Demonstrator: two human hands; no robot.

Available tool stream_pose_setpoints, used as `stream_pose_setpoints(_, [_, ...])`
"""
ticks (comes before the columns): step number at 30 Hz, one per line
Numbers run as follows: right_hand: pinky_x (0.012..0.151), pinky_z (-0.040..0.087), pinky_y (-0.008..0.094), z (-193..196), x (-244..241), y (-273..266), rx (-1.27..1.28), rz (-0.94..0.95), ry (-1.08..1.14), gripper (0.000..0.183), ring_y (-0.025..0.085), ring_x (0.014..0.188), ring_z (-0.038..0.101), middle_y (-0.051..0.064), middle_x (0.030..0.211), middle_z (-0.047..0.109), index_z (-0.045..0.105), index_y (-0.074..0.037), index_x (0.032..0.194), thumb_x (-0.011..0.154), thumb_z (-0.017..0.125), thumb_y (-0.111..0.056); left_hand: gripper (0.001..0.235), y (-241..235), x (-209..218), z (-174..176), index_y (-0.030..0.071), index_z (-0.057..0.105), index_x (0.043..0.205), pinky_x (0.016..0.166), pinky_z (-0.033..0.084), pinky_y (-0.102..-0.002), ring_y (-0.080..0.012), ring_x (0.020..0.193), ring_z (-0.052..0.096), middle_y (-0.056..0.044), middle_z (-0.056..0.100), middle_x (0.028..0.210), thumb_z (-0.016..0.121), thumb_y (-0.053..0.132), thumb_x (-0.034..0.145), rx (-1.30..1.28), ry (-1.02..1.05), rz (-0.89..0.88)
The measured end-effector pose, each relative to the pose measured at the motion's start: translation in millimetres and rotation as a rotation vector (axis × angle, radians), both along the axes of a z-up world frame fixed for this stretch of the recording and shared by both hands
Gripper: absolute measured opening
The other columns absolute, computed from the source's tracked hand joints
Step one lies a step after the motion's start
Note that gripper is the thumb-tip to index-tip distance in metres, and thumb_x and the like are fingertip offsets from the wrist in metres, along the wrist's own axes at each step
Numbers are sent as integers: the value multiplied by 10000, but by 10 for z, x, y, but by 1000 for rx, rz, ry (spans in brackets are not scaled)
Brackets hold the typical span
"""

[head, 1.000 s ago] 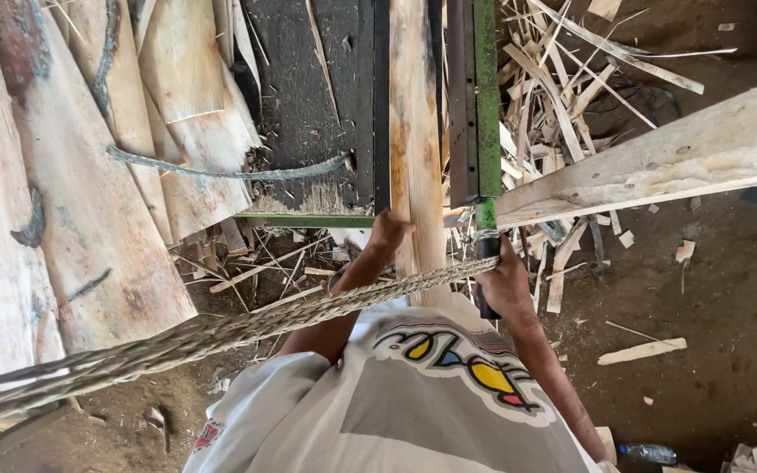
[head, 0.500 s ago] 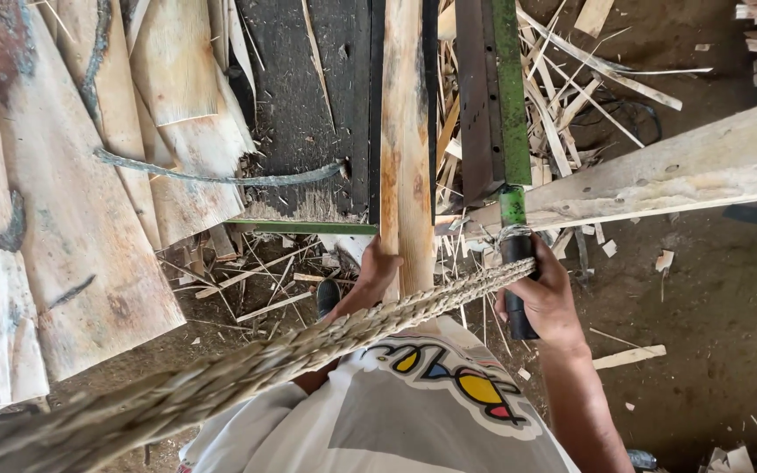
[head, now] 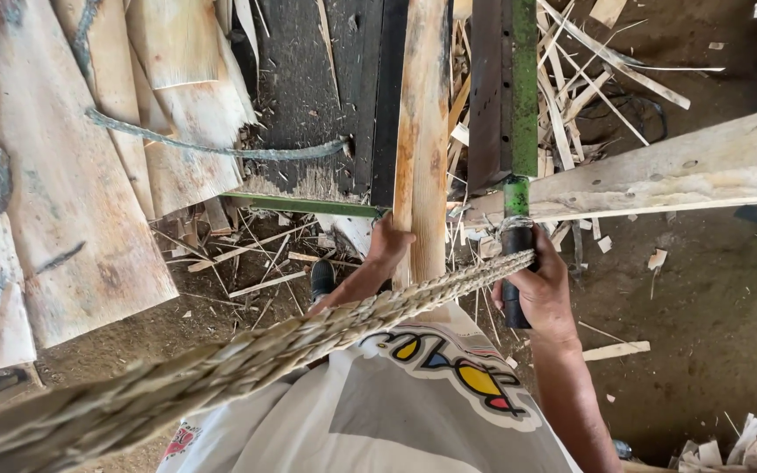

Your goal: Trim or cut thin sheets of wood using a mechanical cutting machine in a workshop environment.

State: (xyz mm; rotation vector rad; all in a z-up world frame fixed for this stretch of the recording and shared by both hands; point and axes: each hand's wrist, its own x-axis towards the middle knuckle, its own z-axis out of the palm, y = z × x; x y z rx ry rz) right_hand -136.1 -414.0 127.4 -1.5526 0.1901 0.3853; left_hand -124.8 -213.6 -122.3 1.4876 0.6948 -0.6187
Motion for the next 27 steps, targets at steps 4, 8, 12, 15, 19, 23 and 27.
stream_pose_setpoints(4, [372, 542, 273, -64, 30, -10, -21, 15, -6, 383, 108, 501, 625, 51, 867, 609, 545, -59, 1251, 889, 658, -115, 755, -100, -139, -371, -51, 329, 1541, 931, 614, -357, -320, 1078, 692, -326, 650, 1309, 667, -70, 866, -244, -121, 159])
stream_pose_setpoints(8, [358, 536, 279, -126, 31, -23, -70, 34, -1, 438, 113, 487, 607, 55, 898, 605, 532, -49, 1282, 871, 673, -105, 775, -130, -138, -69, 8, 300, 1531, 1035, 588, -363, -310, 1178, 682, -262, 624, 1357, 676, -61, 857, -301, -53, 217])
stream_pose_setpoints(12, [366, 552, 281, -185, 60, -46, -111, 54, 23, 470, 115, 494, 619, 60, 882, 595, 519, -39, 1306, 867, 671, -111, 801, -171, -158, -146, 50, 294, 1524, 1040, 580, -354, -297, 1173, 679, -246, 632, 1347, 687, -53, 833, -288, -22, 224])
stream_pose_setpoints(15, [377, 565, 278, -117, 57, 16, -175, 55, 73, 614, 118, 507, 629, 64, 858, 572, 469, -78, 1420, 843, 677, -114, 730, -191, -262, -447, -13, 406, 1494, 1044, 561, -375, -304, 1139, 677, -274, 666, 1305, 669, -72, 816, -382, -123, 232])
stream_pose_setpoints(19, [384, 580, 291, -504, 1, 35, -297, 59, 110, 673, 151, 526, 634, 79, 888, 579, 408, -80, 1486, 868, 669, -125, 652, -226, -272, -261, -62, 455, 1459, 1049, 535, -410, -306, 1097, 664, -262, 674, 1256, 640, -96, 834, -394, -121, 254])
stream_pose_setpoints(23, [368, 586, 318, -1217, -47, 99, -355, 88, 96, 643, 196, 540, 643, 103, 949, 597, 345, -70, 1490, 899, 598, -65, 636, -153, -200, -235, -55, 443, 1456, 1040, 537, -402, -307, 1105, 674, -239, 685, 1262, 634, -72, 850, -259, -93, 241])
stream_pose_setpoints(27, [373, 596, 311, -1172, -75, -99, -365, 134, 107, 594, 213, 545, 662, 146, 956, 595, 352, -48, 1451, 919, 614, -28, 631, -298, -170, -37, -69, 426, 1469, 981, 590, -404, -329, 1088, 696, -270, 690, 1250, 627, -48, 871, -236, -123, 163])
